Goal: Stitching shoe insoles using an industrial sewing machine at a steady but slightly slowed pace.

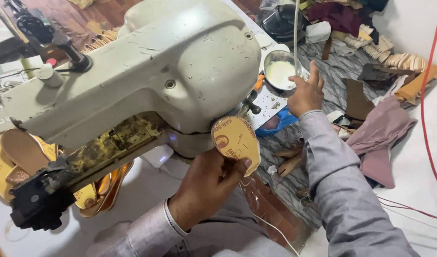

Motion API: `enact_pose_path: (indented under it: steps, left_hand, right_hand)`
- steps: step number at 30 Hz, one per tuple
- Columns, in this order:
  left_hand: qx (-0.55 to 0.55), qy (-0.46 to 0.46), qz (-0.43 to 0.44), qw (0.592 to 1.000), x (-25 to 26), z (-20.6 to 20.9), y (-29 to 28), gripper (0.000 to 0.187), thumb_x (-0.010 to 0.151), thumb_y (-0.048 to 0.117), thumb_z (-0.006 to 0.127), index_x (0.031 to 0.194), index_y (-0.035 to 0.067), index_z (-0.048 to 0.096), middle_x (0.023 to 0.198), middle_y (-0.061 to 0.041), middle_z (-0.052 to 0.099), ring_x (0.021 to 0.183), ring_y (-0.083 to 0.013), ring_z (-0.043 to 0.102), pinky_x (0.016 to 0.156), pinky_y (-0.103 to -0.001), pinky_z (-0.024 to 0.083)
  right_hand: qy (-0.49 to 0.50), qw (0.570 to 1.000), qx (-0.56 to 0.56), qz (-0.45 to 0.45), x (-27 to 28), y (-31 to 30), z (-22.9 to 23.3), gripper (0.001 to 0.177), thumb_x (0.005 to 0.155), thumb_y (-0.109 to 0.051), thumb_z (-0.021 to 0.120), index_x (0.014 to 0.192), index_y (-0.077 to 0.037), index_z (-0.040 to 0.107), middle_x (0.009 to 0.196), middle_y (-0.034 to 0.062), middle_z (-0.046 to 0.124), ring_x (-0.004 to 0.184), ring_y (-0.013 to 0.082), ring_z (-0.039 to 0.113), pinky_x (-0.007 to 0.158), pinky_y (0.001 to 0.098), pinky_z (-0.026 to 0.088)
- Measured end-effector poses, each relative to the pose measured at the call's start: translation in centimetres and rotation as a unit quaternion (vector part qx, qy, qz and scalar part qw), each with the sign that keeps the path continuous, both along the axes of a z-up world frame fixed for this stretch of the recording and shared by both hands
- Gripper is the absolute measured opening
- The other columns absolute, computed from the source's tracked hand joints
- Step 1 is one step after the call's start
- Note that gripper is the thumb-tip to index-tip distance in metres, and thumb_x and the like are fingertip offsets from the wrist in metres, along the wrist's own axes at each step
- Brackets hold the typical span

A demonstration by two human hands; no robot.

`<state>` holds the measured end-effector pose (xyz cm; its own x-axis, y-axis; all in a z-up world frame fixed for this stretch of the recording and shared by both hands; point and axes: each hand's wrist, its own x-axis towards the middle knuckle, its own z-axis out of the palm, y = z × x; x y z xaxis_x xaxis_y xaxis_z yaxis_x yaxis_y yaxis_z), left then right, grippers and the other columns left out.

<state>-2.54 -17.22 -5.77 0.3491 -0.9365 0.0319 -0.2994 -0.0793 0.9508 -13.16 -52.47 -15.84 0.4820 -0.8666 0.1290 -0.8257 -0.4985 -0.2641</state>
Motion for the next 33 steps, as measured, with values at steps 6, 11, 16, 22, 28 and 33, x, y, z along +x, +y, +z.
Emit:
enact_pose_path:
  steps: [6,11,16,22,28,33]
  left_hand:
    - [0.006,0.014,0.007,1.0,0.3,0.0,1.1,0.034,0.097,0.039,0.058,0.09,0.008,0.067,0.075,-0.003,0.073,0.064,-0.0136,0.065,0.057,-0.034,0.049]
    - [0.017,0.017,0.041,0.999,0.4,0.6,1.9,0.034,0.097,0.039,0.059,0.081,0.009,0.064,0.068,-0.002,0.068,0.062,-0.0117,0.062,0.054,-0.034,0.046]
    - [-0.099,0.254,-0.017,0.962,-0.3,1.3,3.1,0.026,0.099,0.022,0.061,0.102,-0.001,0.072,0.095,-0.007,0.078,0.082,-0.0151,0.073,0.071,-0.029,0.064]
    - [-0.116,0.375,0.014,0.92,-0.9,3.5,6.1,0.036,0.094,0.023,0.064,0.111,-0.009,0.07,0.102,-0.019,0.079,0.085,-0.0285,0.079,0.07,-0.038,0.07]
    - [-0.152,0.339,0.035,0.928,-1.0,4.9,9.4,0.032,0.097,0.021,0.063,0.11,-0.007,0.071,0.101,-0.014,0.078,0.088,-0.0228,0.076,0.075,-0.035,0.068]
    - [-0.154,0.277,0.074,0.945,-0.8,5.3,11.8,0.028,0.099,0.022,0.061,0.106,-0.003,0.072,0.098,-0.01,0.078,0.086,-0.019,0.075,0.076,-0.033,0.066]
  right_hand:
    - [-0.045,0.999,0.015,0.001,-1.8,0.0,-1.6,0.054,0.078,0.011,0.056,0.122,-0.016,0.072,0.167,0.0182,0.019,0.146,0.0464,0.03,0.114,0.0554,0.037]
    - [-0.235,0.96,0.136,-0.061,-3.5,0.4,-0.6,0.055,0.076,0.018,0.049,0.118,-0.012,0.069,0.153,0.0177,0.037,0.132,0.0337,0.055,0.107,0.0406,0.049]
    - [-0.562,0.641,0.523,-0.021,-5.9,10.3,9.1,0.041,0.085,0.004,0.042,0.116,-0.02,0.053,0.124,0.0044,0.055,0.101,0.0178,0.052,0.096,0.0479,0.051]
    - [-0.555,0.588,0.473,0.35,-8.1,25.2,14.4,0.044,0.098,-0.017,0.072,0.136,0.002,0.061,0.137,0.0201,0.055,0.116,0.0304,0.062,0.086,0.0515,0.065]
    - [-0.305,0.827,0.104,0.461,-5.6,29.8,15.6,0.08,0.098,-0.07,0.041,0.141,-0.004,0.053,0.141,0.0207,0.044,0.119,0.0254,0.056,0.107,0.0381,0.05]
    - [-0.258,0.808,0.054,0.526,-3.4,30.0,15.5,0.085,0.096,-0.071,0.038,0.144,-0.002,0.052,0.144,0.0218,0.041,0.112,0.0255,0.06,0.101,0.039,0.055]
